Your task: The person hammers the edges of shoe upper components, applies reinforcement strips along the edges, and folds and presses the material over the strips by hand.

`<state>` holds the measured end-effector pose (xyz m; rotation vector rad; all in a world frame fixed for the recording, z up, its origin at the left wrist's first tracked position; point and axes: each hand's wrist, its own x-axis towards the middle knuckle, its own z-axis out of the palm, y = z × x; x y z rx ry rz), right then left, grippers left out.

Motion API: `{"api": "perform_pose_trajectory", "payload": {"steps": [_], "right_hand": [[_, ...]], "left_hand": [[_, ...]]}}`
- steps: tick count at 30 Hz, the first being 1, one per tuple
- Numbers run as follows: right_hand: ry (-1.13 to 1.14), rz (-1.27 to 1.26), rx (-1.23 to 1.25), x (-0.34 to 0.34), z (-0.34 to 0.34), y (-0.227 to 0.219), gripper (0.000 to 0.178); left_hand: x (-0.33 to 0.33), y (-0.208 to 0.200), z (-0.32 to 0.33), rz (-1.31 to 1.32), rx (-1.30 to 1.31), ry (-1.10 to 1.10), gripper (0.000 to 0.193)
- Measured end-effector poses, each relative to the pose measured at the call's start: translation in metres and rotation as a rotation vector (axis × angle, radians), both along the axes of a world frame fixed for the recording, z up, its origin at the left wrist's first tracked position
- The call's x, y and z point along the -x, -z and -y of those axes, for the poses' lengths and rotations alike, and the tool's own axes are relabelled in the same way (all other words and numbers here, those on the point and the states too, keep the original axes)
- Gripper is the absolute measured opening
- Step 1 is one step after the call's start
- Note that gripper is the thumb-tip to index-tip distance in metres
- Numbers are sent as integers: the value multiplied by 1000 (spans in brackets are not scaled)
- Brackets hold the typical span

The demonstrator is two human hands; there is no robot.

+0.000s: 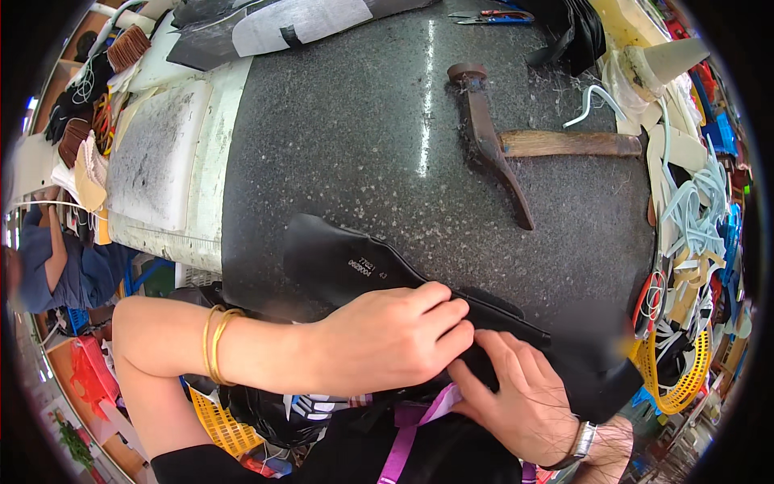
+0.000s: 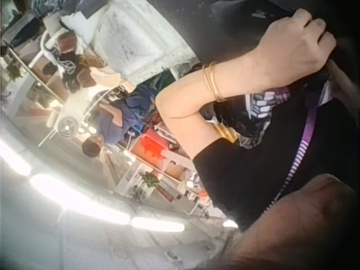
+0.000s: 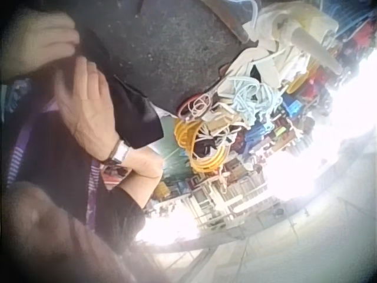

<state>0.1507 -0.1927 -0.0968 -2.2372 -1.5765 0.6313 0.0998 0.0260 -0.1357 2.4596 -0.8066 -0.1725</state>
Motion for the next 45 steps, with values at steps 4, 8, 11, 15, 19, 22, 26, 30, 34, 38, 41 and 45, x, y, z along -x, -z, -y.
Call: {"api": "perform_pose_trajectory", "payload": {"steps": [4, 8, 11, 15, 19, 22, 26, 30, 34, 38, 41, 45], "right_hand": [[79, 96, 20, 5, 3, 12, 44], [29, 183, 12, -11, 1, 11, 37], [35, 149, 7, -14, 2, 13, 39], [-13, 88, 76, -24, -1, 4, 41], [-118, 88, 173, -25, -7, 0, 48], [-92, 216, 65, -18, -6, 12, 47], [-51, 213, -17, -13, -1, 19, 40], [17, 203, -78, -9, 6, 15, 26], [-99, 210, 2, -8, 4, 7, 17], [-121, 132, 2, -17, 4, 5, 16], [-64, 75, -70, -21, 20, 13, 15], [-63, 82, -22, -23, 19, 12, 12]], "left_hand": [[-28, -8, -7, -250, 95, -48, 21], [-57, -16, -9, -414, 143, 19, 16], [-55, -15, -5, -391, 107, 31, 18], [-42, -10, -5, -286, 80, 14, 20], [-32, -6, -2, -163, 81, 29, 18], [-39, -1, -4, -132, 109, 16, 19], [-45, -6, -4, -190, 41, 81, 19], [-16, -20, 2, -10, -162, 95, 30], [11, 4, -16, 172, -121, 127, 43], [18, -4, -4, 5, -41, 23, 50], [7, -19, 15, -9, -197, -29, 49], [-22, -11, 19, -387, 74, -22, 24]]}}
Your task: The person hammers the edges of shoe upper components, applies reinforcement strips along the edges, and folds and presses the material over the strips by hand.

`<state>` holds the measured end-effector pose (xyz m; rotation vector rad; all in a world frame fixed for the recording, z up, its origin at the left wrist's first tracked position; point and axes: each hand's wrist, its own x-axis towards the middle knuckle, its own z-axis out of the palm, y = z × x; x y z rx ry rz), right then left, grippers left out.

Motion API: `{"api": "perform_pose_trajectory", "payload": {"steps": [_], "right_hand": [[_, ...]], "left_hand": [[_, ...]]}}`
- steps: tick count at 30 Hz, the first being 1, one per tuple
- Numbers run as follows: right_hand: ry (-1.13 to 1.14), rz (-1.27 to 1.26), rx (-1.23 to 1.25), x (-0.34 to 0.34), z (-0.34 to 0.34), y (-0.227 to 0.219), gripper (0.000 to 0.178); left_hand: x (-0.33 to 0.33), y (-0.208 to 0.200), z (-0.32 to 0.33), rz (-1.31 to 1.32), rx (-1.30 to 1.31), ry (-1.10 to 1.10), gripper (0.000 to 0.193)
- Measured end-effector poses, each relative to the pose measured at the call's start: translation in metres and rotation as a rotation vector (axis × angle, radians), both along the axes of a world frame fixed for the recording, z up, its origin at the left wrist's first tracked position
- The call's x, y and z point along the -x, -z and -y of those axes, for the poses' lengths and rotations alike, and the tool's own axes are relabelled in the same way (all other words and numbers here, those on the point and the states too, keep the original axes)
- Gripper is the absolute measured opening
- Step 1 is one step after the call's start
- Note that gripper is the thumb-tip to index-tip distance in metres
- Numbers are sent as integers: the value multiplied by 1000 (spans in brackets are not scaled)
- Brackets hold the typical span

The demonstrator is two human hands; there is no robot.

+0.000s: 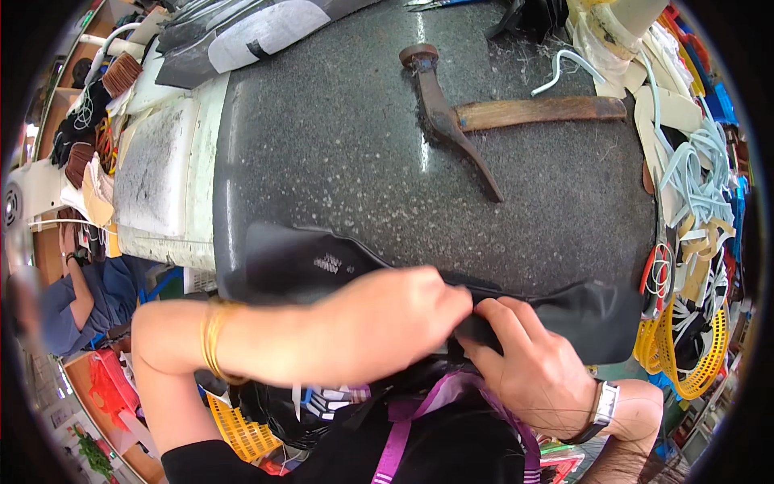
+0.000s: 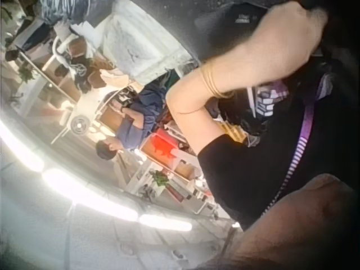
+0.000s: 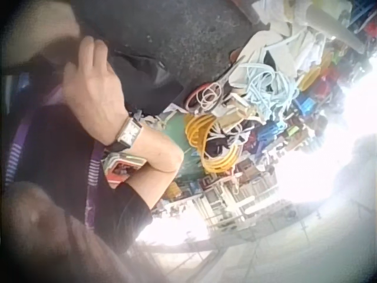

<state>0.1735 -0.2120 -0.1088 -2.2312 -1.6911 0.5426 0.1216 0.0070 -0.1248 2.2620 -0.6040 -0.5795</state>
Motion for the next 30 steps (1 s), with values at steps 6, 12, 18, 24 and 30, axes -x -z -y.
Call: {"api": "perform_pose_trajectory", "payload": {"steps": [6, 12, 18, 24, 30], "right_hand": [[-217, -162, 172, -30, -2, -4, 17], [-298, -393, 2, -51, 14, 10, 31], [-159, -551, 20, -48, 27, 13, 48], [-147, -562, 52, -47, 24, 14, 59], [-221, -507, 136, -44, 15, 7, 59]], "left_hand": [[5, 10, -13, -50, 229, -30, 44], [29, -3, 22, 300, -412, 214, 54], [5, -3, 8, 111, -132, 186, 37], [-11, 6, 5, 16, -70, 145, 24], [8, 7, 13, 204, -62, 47, 18]]}}
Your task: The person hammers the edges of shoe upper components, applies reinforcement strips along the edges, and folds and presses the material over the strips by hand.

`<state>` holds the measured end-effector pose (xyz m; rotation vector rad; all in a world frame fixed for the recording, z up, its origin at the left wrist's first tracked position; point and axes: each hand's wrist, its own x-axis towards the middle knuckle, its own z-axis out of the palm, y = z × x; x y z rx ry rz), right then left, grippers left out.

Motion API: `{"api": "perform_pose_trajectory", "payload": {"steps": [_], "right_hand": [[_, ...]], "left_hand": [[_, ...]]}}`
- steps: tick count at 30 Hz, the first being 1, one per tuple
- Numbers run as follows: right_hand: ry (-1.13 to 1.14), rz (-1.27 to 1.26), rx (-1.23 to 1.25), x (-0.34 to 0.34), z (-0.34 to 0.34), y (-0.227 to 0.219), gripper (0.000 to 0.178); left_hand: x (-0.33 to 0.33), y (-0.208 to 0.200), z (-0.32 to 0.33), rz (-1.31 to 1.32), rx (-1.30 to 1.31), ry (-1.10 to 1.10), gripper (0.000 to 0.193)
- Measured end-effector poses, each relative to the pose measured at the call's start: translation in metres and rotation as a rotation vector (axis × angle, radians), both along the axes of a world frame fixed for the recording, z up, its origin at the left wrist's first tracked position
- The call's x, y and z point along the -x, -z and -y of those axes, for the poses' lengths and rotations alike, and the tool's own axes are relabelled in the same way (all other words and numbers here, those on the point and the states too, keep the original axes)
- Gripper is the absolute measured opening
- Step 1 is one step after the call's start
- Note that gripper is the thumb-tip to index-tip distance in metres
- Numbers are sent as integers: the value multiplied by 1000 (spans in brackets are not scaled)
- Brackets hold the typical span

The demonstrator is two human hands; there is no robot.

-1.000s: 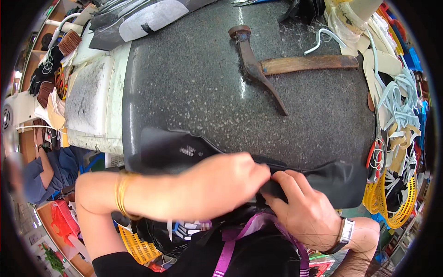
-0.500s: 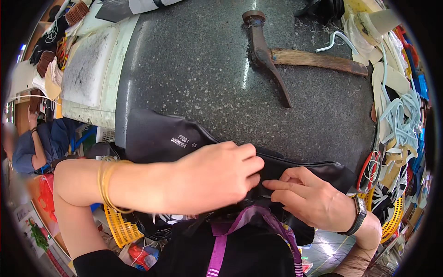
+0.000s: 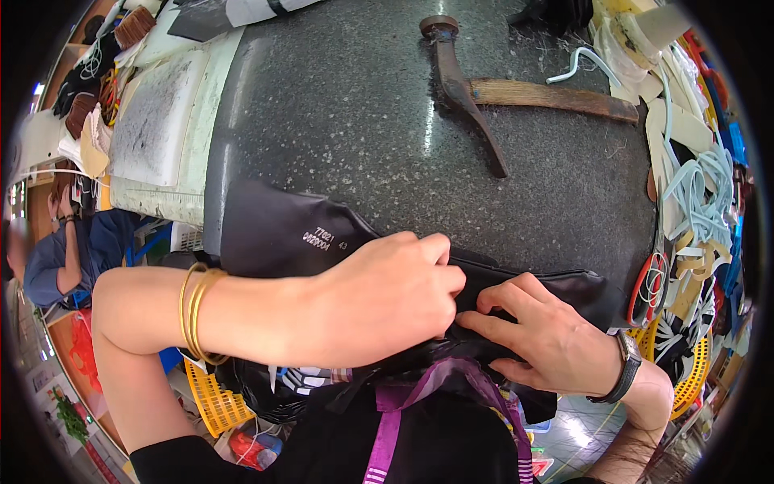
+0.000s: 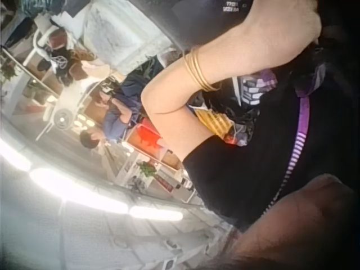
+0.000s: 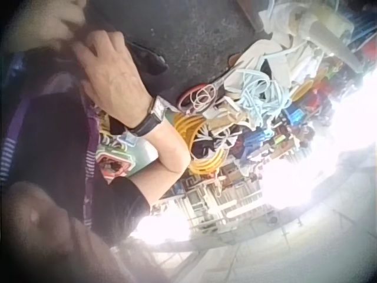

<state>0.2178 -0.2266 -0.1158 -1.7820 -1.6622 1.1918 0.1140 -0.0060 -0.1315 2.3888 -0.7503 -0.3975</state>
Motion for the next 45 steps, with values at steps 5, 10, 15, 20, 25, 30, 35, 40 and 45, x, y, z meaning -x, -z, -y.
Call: {"api": "perform_pose_trajectory", "payload": {"steps": [5, 10, 15, 20, 25, 30, 35, 40, 45], "right_hand": [[-47, 344, -86, 19, 4, 4, 57], [32, 414, -119, 25, -10, 1, 48], [-78, 738, -177, 56, -29, 1, 15], [-97, 785, -285, 53, -19, 1, 9], [240, 912, -236, 35, 28, 4, 36], [429, 940, -261, 65, 34, 28, 43], [437, 826, -55, 46, 72, 22, 58], [328, 718, -211, 13, 79, 21, 50], [30, 668, -246, 74, 97, 54, 43]], "left_hand": [[-18, -4, 1, -165, -45, 4, 20], [1, -13, -6, -143, -71, 134, 32], [-8, 30, -60, -519, 641, 82, 54], [19, 39, -57, -130, 400, 102, 75], [49, 9, -65, 477, -216, 144, 41], [21, -28, -1, 593, -369, 237, 37], [23, 1, 15, 553, -349, 175, 24], [43, -11, 8, 387, -241, 144, 14], [120, 59, 14, -60, -163, 147, 44]]}}
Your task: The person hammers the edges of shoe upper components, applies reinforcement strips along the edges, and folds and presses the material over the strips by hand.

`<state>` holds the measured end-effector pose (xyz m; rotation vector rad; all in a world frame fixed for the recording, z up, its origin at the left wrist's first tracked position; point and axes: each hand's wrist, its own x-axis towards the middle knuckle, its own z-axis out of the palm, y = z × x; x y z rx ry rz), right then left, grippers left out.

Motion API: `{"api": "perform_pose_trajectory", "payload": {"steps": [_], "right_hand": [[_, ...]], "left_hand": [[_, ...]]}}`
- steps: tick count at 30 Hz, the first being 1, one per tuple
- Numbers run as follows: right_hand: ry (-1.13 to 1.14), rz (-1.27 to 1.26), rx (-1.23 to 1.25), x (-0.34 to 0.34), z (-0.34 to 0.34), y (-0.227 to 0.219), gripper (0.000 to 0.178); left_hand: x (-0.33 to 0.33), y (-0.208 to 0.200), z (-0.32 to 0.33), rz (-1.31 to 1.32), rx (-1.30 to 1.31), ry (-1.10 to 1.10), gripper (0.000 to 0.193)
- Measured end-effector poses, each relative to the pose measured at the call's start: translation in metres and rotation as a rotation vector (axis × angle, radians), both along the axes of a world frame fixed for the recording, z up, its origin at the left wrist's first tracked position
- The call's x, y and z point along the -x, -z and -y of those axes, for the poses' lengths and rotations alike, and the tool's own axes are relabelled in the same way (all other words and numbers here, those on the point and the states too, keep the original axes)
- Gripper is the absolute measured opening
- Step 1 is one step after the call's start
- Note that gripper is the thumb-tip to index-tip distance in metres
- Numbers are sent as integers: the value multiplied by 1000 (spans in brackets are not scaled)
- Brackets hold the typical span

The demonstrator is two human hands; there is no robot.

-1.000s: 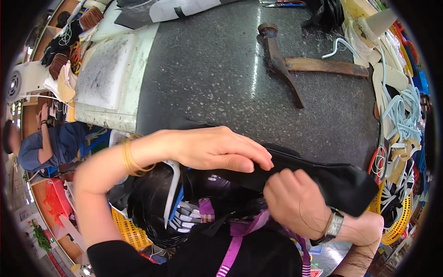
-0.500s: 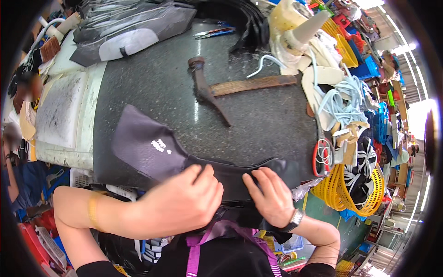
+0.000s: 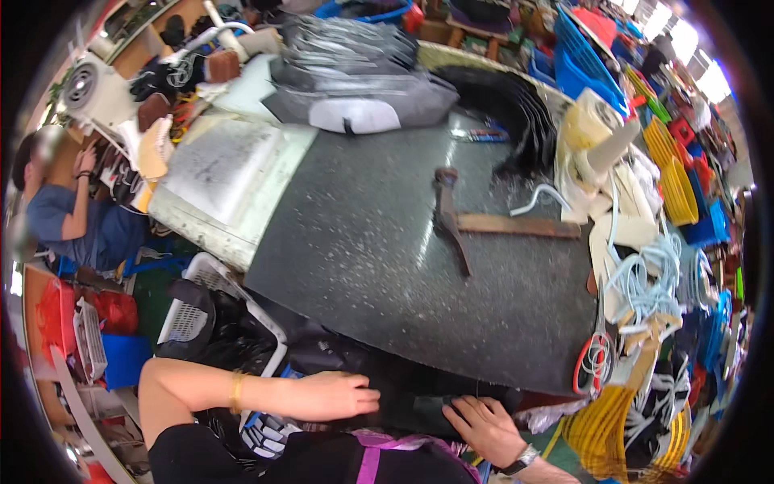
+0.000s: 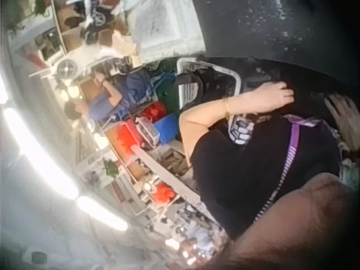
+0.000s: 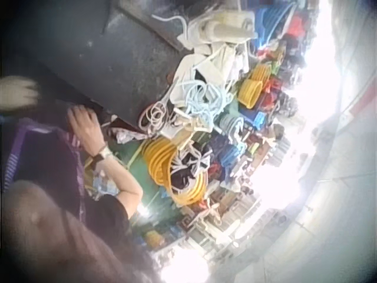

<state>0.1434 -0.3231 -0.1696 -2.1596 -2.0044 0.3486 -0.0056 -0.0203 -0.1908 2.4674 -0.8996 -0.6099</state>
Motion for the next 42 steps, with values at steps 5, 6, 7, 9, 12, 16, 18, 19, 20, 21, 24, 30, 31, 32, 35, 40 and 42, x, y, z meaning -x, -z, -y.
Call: {"api": "perform_pose_trajectory", "payload": {"steps": [5, 6, 7, 9, 12, 16, 18, 19, 20, 21, 24, 30, 31, 32, 35, 40, 42], "right_hand": [[-101, -64, 242, -13, -34, -18, 49], [-93, -51, 234, -20, -42, -17, 49], [-133, -104, 224, -23, -48, -16, 48], [-159, -68, 123, -19, -56, -7, 43], [-122, -237, 89, -18, -64, -1, 43], [47, -604, 122, -54, -65, -53, 52], [52, -796, 109, -72, -60, -86, 57], [69, -831, 117, -79, -64, -103, 52], [86, -825, -15, -79, -53, -106, 47], [134, -744, 5, -77, -49, -118, 45], [384, -415, -187, -58, -20, -127, 38], [808, -632, -462, -34, 54, -145, 51], [800, -647, -513, -28, 46, -146, 47], [786, -641, -517, -24, 43, -147, 47], [711, -527, -472, -9, 36, -156, 45], [566, -228, -571, 3, 40, -183, 41], [554, -142, -586, -4, 22, -188, 39]], "left_hand": [[-47, -30, -23, -427, 348, 26, 35], [-83, -67, -30, -418, 276, 6, 28], [-100, -86, -43, -341, 388, -194, 23], [-136, -109, -71, -46, 410, -544, 14], [-136, -109, -68, 403, 432, -470, 9], [-94, -114, -46, 417, 448, -265, 19], [-74, -125, -33, 300, 424, -276, 24], [-67, -119, -26, 290, 358, -267, 26], [-66, -116, -17, 296, 302, -239, 28], [-66, -119, -11, 417, 270, -268, 30], [-58, -131, -13, 808, 136, -540, 24], [-20, -61, 72, 93, -258, -300, 64], [-23, -49, 88, 21, -314, -265, 70], [-23, -41, 99, -51, -371, -233, 76], [-28, 1, 93, -126, -381, -135, 69], [-2, 8, 71, -112, 84, -228, 41], [-12, -23, 48, -180, 152, -196, 42]]}}
